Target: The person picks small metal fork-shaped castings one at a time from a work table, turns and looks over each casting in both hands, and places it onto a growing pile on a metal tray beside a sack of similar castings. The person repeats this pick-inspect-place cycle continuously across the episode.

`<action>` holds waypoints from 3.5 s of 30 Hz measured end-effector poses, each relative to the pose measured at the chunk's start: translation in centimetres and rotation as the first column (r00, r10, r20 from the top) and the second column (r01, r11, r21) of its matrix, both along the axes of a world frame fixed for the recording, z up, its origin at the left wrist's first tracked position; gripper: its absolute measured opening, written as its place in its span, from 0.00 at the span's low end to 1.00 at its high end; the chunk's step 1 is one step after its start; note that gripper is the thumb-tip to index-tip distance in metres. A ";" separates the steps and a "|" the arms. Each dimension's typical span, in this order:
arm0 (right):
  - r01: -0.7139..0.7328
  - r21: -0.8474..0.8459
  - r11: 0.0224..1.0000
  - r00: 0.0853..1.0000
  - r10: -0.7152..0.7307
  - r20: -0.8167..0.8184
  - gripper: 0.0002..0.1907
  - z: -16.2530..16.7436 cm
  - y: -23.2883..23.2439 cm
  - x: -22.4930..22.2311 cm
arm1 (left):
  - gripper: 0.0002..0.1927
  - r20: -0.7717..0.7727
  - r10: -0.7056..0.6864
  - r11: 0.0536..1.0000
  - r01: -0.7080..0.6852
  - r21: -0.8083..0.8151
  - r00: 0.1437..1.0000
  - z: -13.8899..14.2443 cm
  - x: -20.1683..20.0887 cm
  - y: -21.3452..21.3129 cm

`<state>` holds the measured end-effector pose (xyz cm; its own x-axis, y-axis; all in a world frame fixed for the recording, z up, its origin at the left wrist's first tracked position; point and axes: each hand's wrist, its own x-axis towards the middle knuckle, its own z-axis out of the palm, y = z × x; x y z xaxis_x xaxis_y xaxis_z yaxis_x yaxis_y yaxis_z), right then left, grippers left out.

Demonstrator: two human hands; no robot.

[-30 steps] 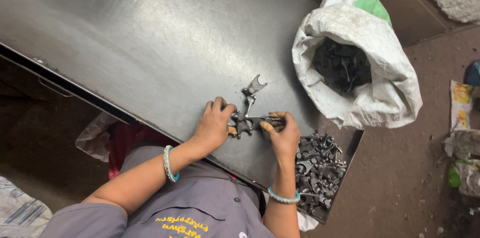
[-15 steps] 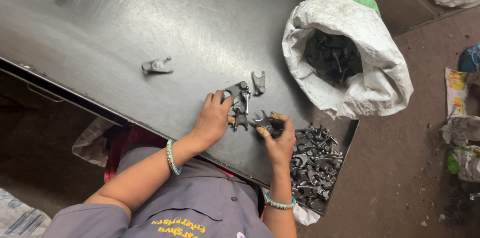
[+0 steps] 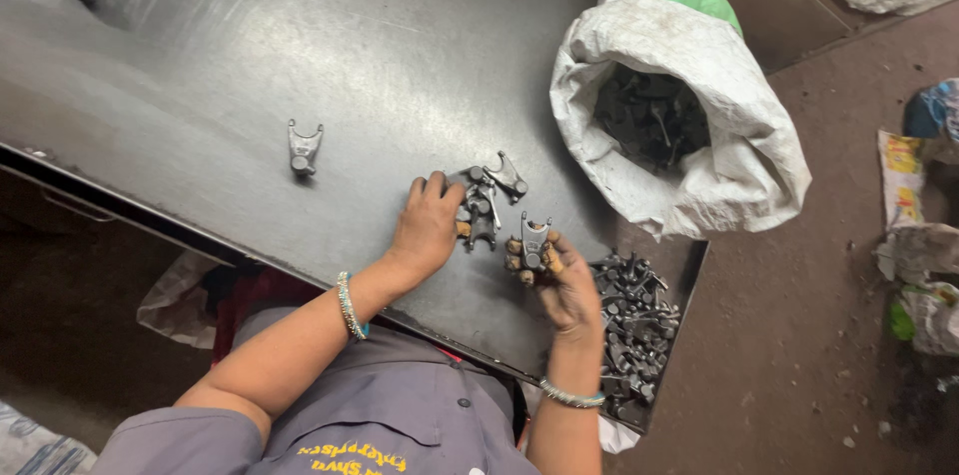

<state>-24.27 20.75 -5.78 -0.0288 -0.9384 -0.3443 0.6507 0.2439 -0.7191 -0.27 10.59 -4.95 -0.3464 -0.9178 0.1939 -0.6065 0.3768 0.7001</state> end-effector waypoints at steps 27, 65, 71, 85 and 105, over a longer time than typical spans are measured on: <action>0.108 -0.016 0.994 0.993 -0.107 0.041 0.18 1.5 -5.1 0.5 | 0.22 -0.018 0.004 0.999 -0.003 0.046 1.000 -0.6 0.4 -0.4; -0.005 -0.240 0.971 0.296 -0.228 -0.928 0.28 2.1 -5.9 4.5 | 0.22 -0.024 0.005 0.995 -0.003 0.096 1.000 -0.3 0.6 -0.5; 0.298 -0.017 0.954 0.949 -0.295 0.110 0.27 0.8 -4.6 0.0 | 0.24 -0.060 -0.006 0.997 0.011 0.081 0.998 0.1 0.8 -0.5; 0.209 -0.052 0.976 0.975 -0.204 0.085 0.31 0.4 -2.2 3.0 | 0.12 -0.584 0.053 0.864 0.256 0.433 0.810 0.1 -0.5 1.1; 0.128 0.247 0.961 0.974 -0.074 -0.215 0.17 -3.2 -0.5 4.7 | 0.08 -0.696 0.504 0.478 0.505 0.718 0.512 -3.2 -0.3 0.3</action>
